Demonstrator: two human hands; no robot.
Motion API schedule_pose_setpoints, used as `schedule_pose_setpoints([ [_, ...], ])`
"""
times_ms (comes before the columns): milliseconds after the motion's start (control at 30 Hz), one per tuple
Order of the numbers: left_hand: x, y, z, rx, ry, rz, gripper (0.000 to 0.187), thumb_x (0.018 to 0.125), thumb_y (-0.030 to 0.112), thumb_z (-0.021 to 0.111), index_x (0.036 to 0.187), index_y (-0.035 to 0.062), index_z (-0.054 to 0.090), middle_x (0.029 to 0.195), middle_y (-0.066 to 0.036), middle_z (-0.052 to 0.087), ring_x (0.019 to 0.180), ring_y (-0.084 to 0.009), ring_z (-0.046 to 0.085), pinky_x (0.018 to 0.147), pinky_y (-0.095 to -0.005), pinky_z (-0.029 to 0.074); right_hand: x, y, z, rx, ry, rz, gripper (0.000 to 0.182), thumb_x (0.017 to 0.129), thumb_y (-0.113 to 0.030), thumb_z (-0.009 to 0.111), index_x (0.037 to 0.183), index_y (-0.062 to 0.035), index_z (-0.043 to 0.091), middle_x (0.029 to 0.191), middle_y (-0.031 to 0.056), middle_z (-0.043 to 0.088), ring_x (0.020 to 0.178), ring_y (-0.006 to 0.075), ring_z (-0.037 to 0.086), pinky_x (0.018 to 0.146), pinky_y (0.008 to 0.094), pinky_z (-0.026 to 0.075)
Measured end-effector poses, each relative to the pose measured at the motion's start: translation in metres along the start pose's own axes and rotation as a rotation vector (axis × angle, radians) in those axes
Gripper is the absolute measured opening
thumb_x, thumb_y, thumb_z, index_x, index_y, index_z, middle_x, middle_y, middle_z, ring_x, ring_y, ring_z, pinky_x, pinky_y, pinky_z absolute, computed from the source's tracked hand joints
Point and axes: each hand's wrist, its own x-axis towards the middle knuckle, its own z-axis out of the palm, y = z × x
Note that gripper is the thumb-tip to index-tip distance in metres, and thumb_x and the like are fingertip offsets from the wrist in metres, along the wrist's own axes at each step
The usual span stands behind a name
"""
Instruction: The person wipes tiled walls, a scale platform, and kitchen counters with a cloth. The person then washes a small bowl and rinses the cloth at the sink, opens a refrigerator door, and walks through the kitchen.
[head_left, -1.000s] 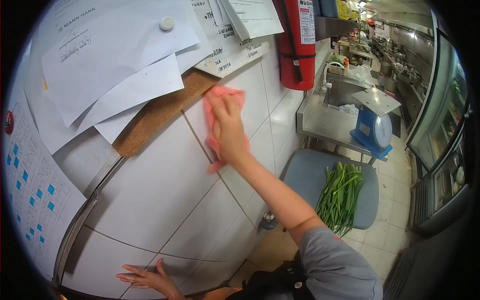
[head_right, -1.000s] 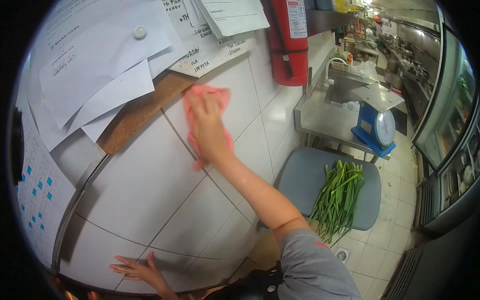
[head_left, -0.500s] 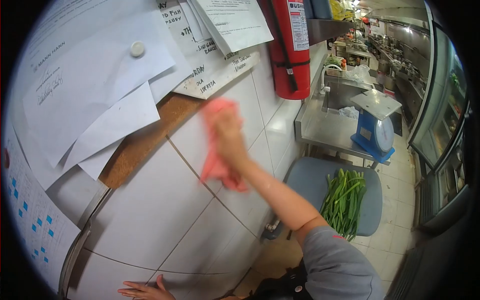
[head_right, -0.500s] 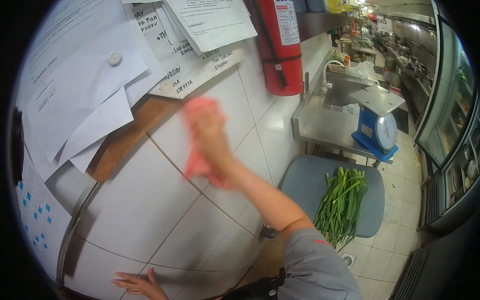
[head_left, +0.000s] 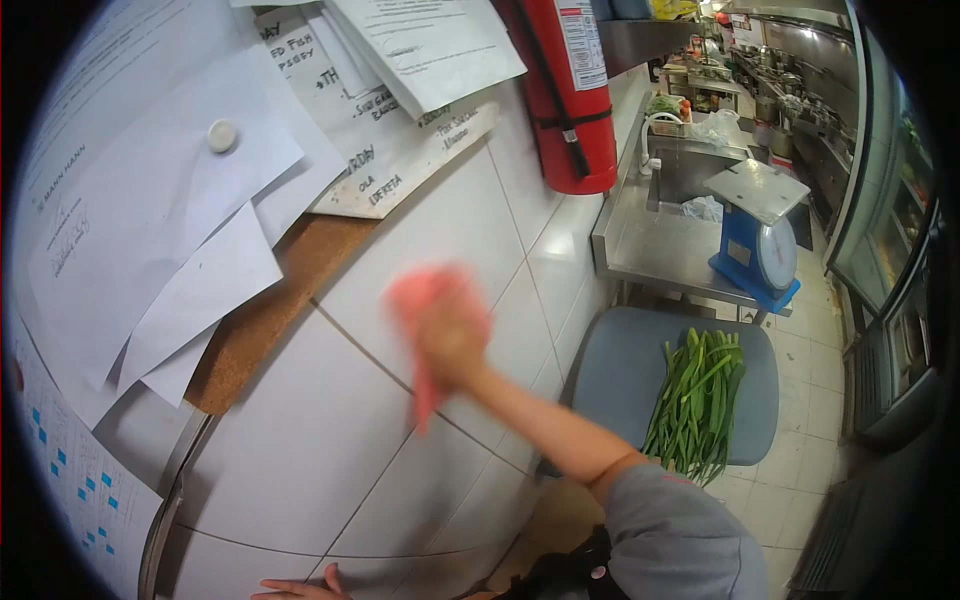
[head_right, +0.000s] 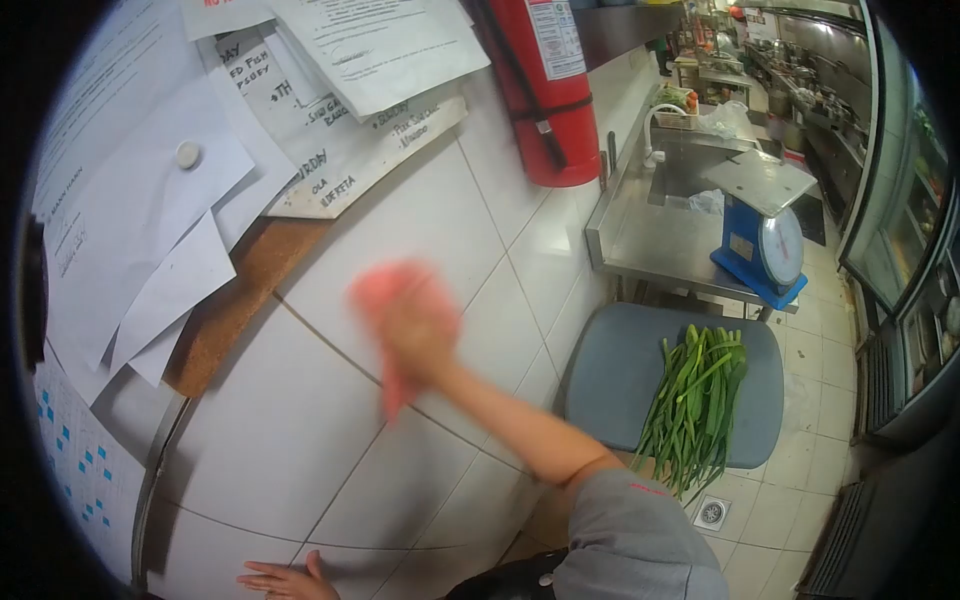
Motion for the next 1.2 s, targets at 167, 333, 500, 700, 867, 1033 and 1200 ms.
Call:
schedule_pose_setpoints([
  [167, 0.0, 0.001, 0.001, -0.11, -0.022, 0.022, 0.151, 0.055, 0.067, 0.076, 0.143, -0.0073, -0.021, 0.135, -0.052, -0.025, 0.131, -0.0667, -0.013, 0.103, -0.0719, 0.013, 0.011, 0.047, -0.009, 0.369, 0.07, 0.584, 0.047, 0.083, 0.0, 0.049, 0.129, -0.0052, 0.055, 0.127, 0.0202, 0.048, 0.105, 0.0376, 0.05, 0.091, 0.0442, 0.043],
  [333, 0.0, 0.005, -0.009, -0.112, -0.067, 0.024, 0.147, 0.061, 0.066, 0.074, 0.141, -0.0087, -0.024, 0.133, -0.052, -0.028, 0.128, -0.0679, -0.016, 0.103, -0.0723, 0.01, 0.01, 0.0, -0.045, 0.29, -0.1, 0.266, 0.051, 0.083, 0.004, 0.048, 0.132, -0.0126, 0.055, 0.124, 0.0216, 0.046, 0.112, 0.0413, 0.049, 0.097, 0.0423, 0.042],
  [500, 0.001, 0.008, -0.002, -0.21, -0.085, 0.056, 0.145, 0.065, 0.069, 0.07, 0.139, -0.0102, -0.026, 0.129, -0.054, -0.03, 0.128, -0.0687, -0.015, 0.102, -0.0733, 0.005, 0.027, 0.003, -0.053, 0.283, -0.064, 0.576, 0.05, 0.083, 0.004, 0.051, 0.129, -0.0137, 0.058, 0.123, 0.0188, 0.048, 0.112, 0.0399, 0.05, 0.097, 0.037, 0.042],
  [700, -0.004, 0.013, 0.007, -0.139, 0.274, 0.04, 0.128, 0.065, 0.058, 0.074, 0.151, 0.0018, -0.003, 0.151, -0.035, -0.014, 0.141, -0.0534, 0.0, 0.109, -0.0628, 0.023, 0.029, 0.013, -0.071, 0.408, -0.098, 0.663, 0.052, 0.086, 0.001, 0.049, 0.134, -0.0166, 0.053, 0.119, 0.0158, 0.049, 0.109, 0.0371, 0.051, 0.089, 0.0413, 0.047],
  [867, 0.001, 0.011, 0.017, -0.075, 0.241, 0.007, 0.126, 0.069, 0.06, 0.071, 0.151, 0.0018, -0.005, 0.15, -0.037, -0.013, 0.14, -0.0539, 0.0, 0.111, -0.0607, 0.021, 0.01, -0.006, -0.057, 0.149, -0.17, 0.199, 0.051, 0.085, 0.007, 0.046, 0.132, -0.0124, 0.056, 0.122, 0.0208, 0.049, 0.112, 0.0354, 0.051, 0.095, 0.0355, 0.043],
  [1033, -0.004, 0.008, 0.007, -0.145, 0.242, 0.04, 0.125, 0.068, 0.056, 0.073, 0.15, -0.0008, -0.003, 0.15, -0.037, -0.012, 0.141, -0.0527, 0.0, 0.11, -0.062, 0.021, -0.004, 0.028, -0.049, 0.306, -0.019, 0.331, 0.044, 0.082, -0.001, 0.056, 0.126, -0.0057, 0.059, 0.128, 0.0194, 0.049, 0.118, 0.0347, 0.048, 0.098, 0.0375, 0.04],
  [1200, 0.001, 0.018, 0.015, -0.079, 0.18, -0.044, 0.127, 0.067, 0.055, 0.074, 0.15, -0.0005, -0.004, 0.149, -0.037, -0.014, 0.14, -0.0537, -0.002, 0.109, -0.0625, 0.023, -0.017, 0.007, -0.062, 0.385, -0.165, 0.371, 0.044, 0.082, -0.002, 0.055, 0.126, -0.0057, 0.057, 0.13, 0.0252, 0.048, 0.119, 0.0427, 0.048, 0.103, 0.0453, 0.037],
])
